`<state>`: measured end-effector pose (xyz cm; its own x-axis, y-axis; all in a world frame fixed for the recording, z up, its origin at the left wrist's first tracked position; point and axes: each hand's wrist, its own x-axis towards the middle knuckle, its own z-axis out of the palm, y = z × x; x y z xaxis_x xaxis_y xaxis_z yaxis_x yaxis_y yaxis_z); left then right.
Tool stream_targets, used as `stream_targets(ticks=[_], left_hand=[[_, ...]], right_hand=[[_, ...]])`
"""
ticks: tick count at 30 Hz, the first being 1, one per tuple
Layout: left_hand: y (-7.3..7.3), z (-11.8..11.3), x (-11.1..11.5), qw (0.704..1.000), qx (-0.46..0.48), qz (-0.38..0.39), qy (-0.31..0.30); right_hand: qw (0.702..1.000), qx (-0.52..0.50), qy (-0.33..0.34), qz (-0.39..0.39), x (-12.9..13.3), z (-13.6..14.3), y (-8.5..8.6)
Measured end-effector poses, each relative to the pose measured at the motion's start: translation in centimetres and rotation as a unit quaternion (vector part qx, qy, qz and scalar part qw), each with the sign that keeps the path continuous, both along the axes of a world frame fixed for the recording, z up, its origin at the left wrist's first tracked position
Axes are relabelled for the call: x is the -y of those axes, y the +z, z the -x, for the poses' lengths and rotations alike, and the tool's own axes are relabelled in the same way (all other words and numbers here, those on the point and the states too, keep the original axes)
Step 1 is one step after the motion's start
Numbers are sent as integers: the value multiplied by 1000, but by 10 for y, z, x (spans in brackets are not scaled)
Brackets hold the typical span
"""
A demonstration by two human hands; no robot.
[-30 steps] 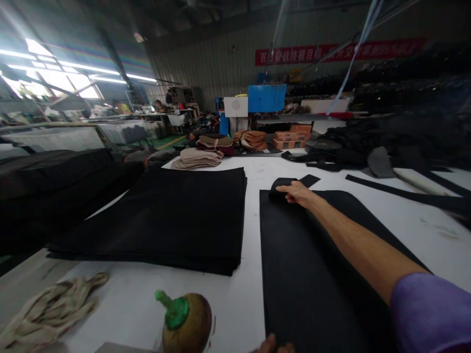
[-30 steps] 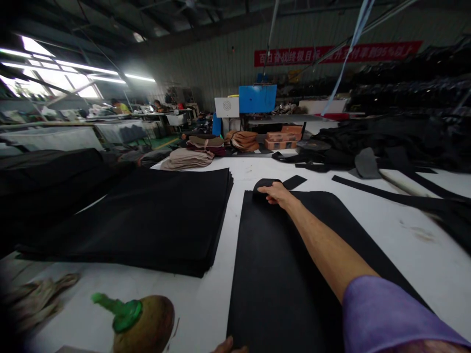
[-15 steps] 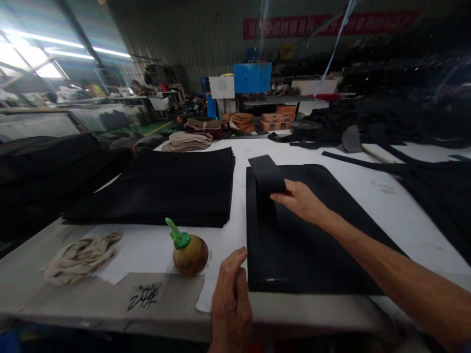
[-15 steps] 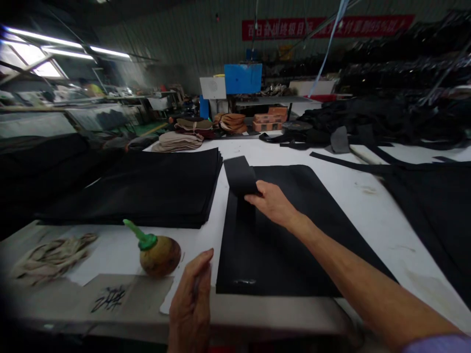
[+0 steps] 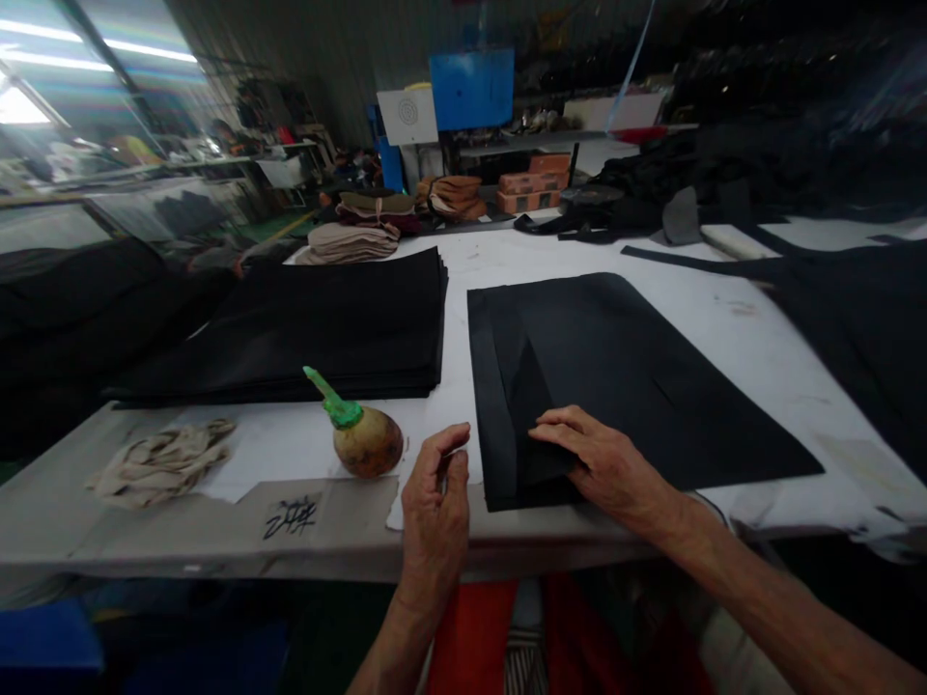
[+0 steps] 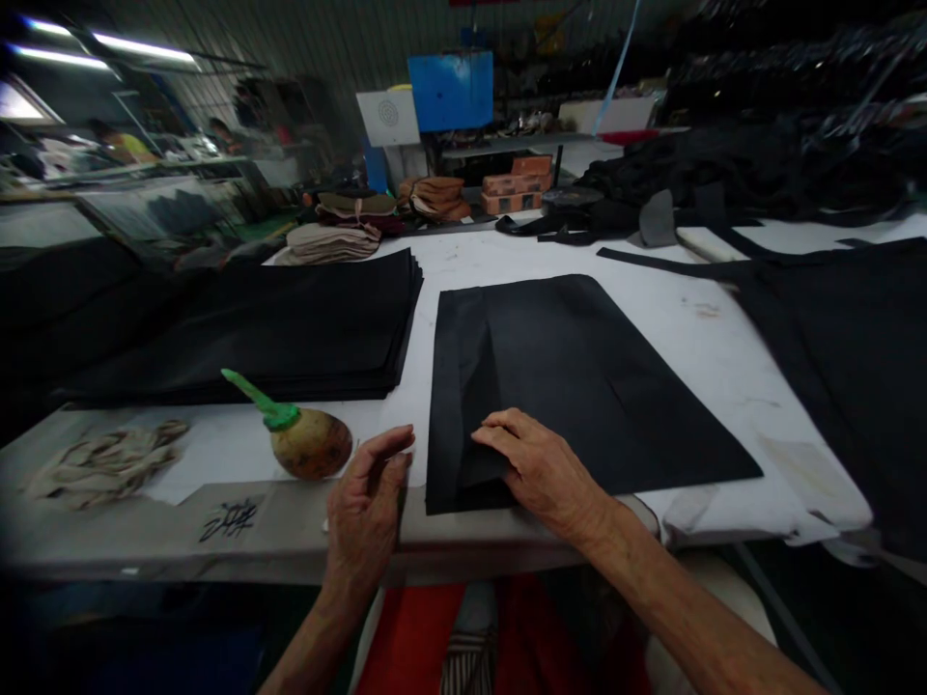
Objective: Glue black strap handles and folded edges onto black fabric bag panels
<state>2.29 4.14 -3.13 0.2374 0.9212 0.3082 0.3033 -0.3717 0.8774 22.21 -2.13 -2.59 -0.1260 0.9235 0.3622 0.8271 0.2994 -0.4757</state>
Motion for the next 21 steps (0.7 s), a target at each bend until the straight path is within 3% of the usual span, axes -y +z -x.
stream_targets(ticks=[8, 14, 21], left_hand=[[-2, -5, 1, 991, -69, -65, -94], [-5, -9, 2, 986, -105, -77, -100], [-4, -9, 2, 986, -112, -76, -95]], right_hand=[[999, -34, 29, 2, 9, -7, -8], [988, -139, 56, 49, 12, -11, 8], [960, -247, -34, 129, 2, -10, 12]])
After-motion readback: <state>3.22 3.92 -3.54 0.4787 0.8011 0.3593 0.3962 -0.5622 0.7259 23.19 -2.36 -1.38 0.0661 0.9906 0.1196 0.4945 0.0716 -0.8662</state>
